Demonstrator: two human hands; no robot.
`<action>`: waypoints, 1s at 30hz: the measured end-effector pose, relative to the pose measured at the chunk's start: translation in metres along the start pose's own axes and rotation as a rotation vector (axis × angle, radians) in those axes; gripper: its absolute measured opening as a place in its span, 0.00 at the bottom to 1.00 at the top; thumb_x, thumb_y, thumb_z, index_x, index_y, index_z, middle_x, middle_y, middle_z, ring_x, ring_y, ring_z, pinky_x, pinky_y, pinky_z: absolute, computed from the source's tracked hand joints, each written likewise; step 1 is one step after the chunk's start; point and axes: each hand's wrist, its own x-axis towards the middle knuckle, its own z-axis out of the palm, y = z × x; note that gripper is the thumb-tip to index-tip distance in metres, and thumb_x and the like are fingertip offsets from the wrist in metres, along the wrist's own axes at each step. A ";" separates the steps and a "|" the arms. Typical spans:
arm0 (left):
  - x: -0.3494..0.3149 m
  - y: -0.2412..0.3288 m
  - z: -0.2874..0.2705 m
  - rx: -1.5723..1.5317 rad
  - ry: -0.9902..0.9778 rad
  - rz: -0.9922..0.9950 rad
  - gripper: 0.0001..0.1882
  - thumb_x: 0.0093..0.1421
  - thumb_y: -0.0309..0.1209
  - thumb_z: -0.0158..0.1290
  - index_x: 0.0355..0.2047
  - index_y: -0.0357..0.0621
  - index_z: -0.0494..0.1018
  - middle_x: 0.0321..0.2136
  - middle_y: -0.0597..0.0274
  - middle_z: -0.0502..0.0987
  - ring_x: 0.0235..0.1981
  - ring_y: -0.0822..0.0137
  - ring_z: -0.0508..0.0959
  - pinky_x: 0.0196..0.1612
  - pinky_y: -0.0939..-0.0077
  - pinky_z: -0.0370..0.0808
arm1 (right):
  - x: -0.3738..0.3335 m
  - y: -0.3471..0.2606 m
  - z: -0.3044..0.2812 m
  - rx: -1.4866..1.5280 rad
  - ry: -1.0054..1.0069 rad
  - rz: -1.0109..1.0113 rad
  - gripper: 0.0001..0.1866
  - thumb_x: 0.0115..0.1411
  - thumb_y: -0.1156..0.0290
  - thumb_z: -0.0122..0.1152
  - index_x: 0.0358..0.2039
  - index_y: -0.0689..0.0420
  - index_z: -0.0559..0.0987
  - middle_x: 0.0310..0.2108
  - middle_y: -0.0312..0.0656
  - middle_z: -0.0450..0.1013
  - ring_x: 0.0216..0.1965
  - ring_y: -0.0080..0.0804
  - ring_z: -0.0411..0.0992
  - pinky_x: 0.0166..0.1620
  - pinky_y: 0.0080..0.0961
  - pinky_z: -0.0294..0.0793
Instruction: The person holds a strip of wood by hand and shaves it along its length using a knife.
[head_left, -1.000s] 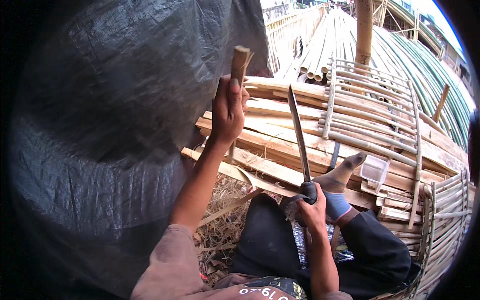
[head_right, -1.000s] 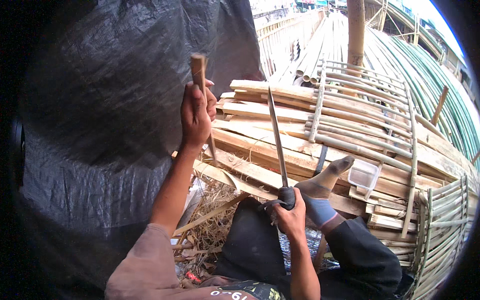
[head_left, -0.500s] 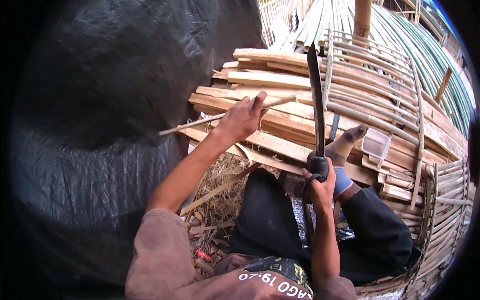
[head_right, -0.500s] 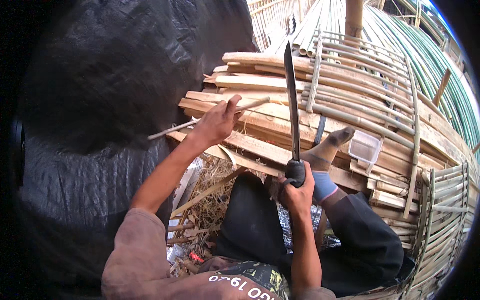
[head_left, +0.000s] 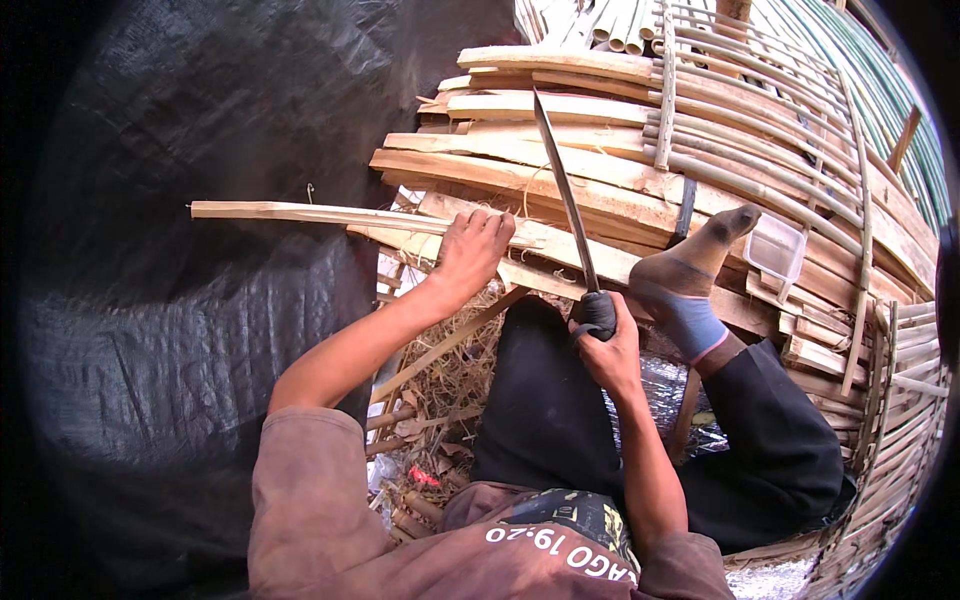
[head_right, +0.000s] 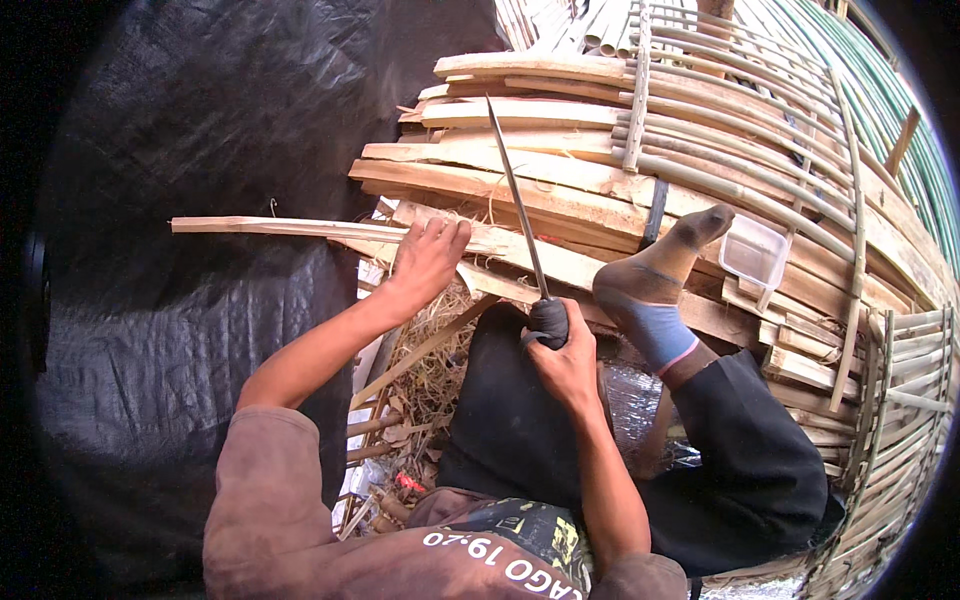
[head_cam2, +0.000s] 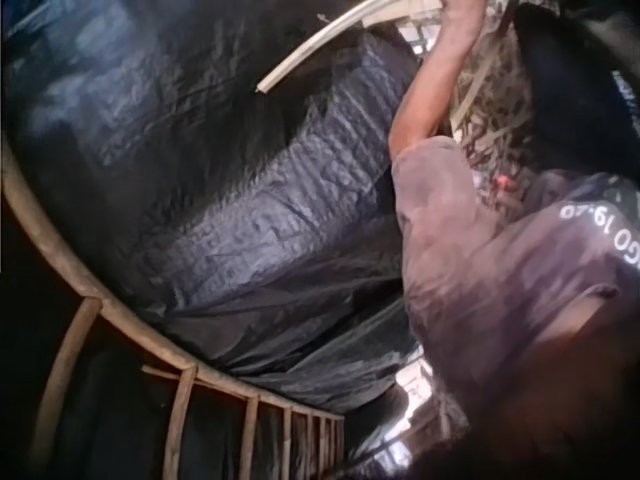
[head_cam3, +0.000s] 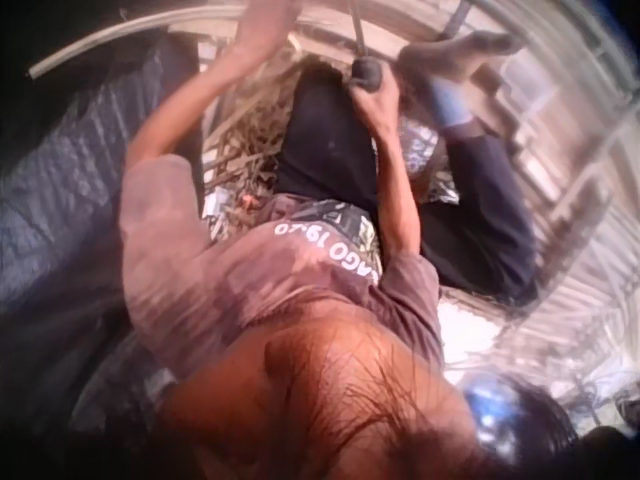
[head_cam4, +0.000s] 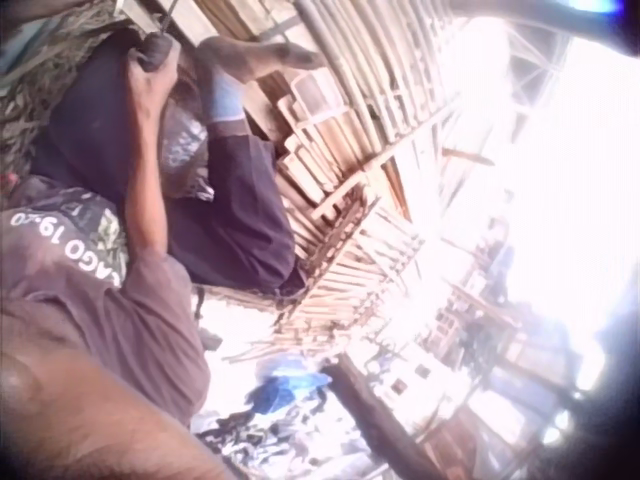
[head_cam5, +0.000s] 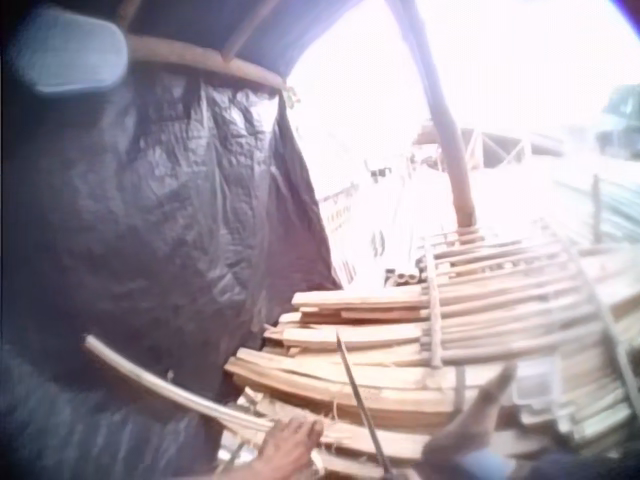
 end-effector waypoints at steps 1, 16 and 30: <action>-0.004 0.001 0.003 0.008 -0.010 -0.006 0.25 0.59 0.28 0.52 0.58 0.44 0.66 0.44 0.58 0.76 0.47 0.59 0.73 0.51 0.57 0.70 | 0.000 0.005 0.005 -0.010 -0.031 -0.006 0.21 0.53 0.71 0.68 0.47 0.61 0.74 0.31 0.37 0.74 0.33 0.23 0.70 0.40 0.23 0.73; 0.002 0.045 0.058 -0.028 0.074 0.142 0.22 0.62 0.44 0.49 0.53 0.48 0.68 0.41 0.60 0.75 0.47 0.59 0.73 0.55 0.55 0.65 | 0.061 -0.081 0.090 0.176 -0.332 -0.136 0.47 0.44 0.60 0.70 0.67 0.49 0.66 0.48 0.47 0.74 0.49 0.36 0.72 0.62 0.40 0.56; 0.013 0.057 0.095 -0.507 0.142 0.134 0.12 0.74 0.31 0.39 0.55 0.45 0.65 0.49 0.61 0.71 0.54 0.69 0.70 0.59 0.70 0.67 | 0.100 -0.127 0.123 0.040 -0.353 -0.192 0.20 0.46 0.67 0.69 0.40 0.61 0.78 0.27 0.42 0.75 0.27 0.31 0.72 0.35 0.30 0.73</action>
